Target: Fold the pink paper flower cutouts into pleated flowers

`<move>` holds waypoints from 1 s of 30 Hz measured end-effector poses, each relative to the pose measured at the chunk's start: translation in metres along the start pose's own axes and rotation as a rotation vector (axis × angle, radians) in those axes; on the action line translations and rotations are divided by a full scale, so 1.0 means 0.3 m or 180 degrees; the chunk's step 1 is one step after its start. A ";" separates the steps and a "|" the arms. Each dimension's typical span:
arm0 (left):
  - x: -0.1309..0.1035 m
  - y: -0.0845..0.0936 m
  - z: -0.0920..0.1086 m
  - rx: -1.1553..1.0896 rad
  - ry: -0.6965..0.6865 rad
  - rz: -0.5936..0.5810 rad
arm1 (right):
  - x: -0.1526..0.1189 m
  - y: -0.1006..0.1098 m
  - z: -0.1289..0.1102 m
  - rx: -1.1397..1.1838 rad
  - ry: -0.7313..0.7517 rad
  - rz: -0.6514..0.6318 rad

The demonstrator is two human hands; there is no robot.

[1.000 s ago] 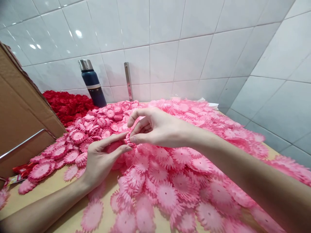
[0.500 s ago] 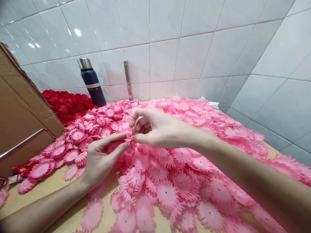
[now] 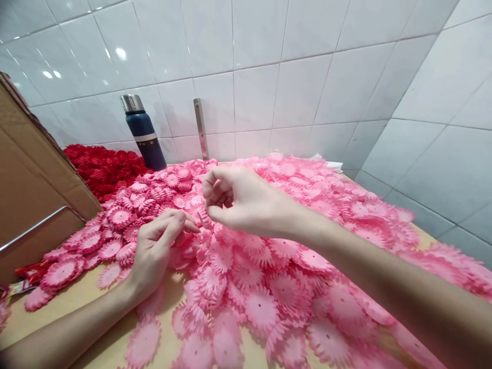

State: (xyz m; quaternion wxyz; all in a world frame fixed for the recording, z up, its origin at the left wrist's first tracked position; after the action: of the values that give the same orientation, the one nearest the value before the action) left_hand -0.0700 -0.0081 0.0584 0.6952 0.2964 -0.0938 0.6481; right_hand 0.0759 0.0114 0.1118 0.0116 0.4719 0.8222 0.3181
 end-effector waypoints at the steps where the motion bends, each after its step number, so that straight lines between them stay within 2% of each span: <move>1: 0.000 0.001 0.004 0.0019 -0.0025 -0.0007 | -0.001 -0.001 -0.008 -0.0093 0.0050 0.0051; 9: 0.005 -0.023 0.013 0.0084 -0.0080 -0.0162 | -0.013 -0.035 -0.032 -0.0232 0.0208 -0.0187; 16: 0.003 -0.017 0.006 0.0224 -0.0076 -0.0102 | -0.011 -0.015 -0.030 -0.0902 0.0340 0.0049; 22: 0.008 0.000 -0.001 0.0248 -0.0059 0.0149 | -0.006 0.037 -0.003 -0.1383 0.0393 0.0419; 26: 0.004 -0.001 -0.004 0.0275 -0.0053 0.0172 | 0.000 0.067 0.013 -0.1860 0.0444 0.0593; 30: -0.002 0.008 0.002 0.0188 -0.0051 0.0230 | -0.004 0.160 0.045 -0.2336 0.0119 0.1009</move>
State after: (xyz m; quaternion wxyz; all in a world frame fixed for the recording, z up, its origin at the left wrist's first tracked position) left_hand -0.0721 -0.0089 0.0592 0.6615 0.3184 -0.0909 0.6729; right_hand 0.1178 0.0342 0.1265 0.1153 0.5515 0.5710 0.5971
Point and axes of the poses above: each hand's wrist, its own x-axis towards the middle knuckle, its own y-axis out of the back of the hand, z = x × y, the point moved 6 cm from there along x, towards the middle knuckle, and after that the axes turned 2 degrees about -z, right-handed, at the moved point
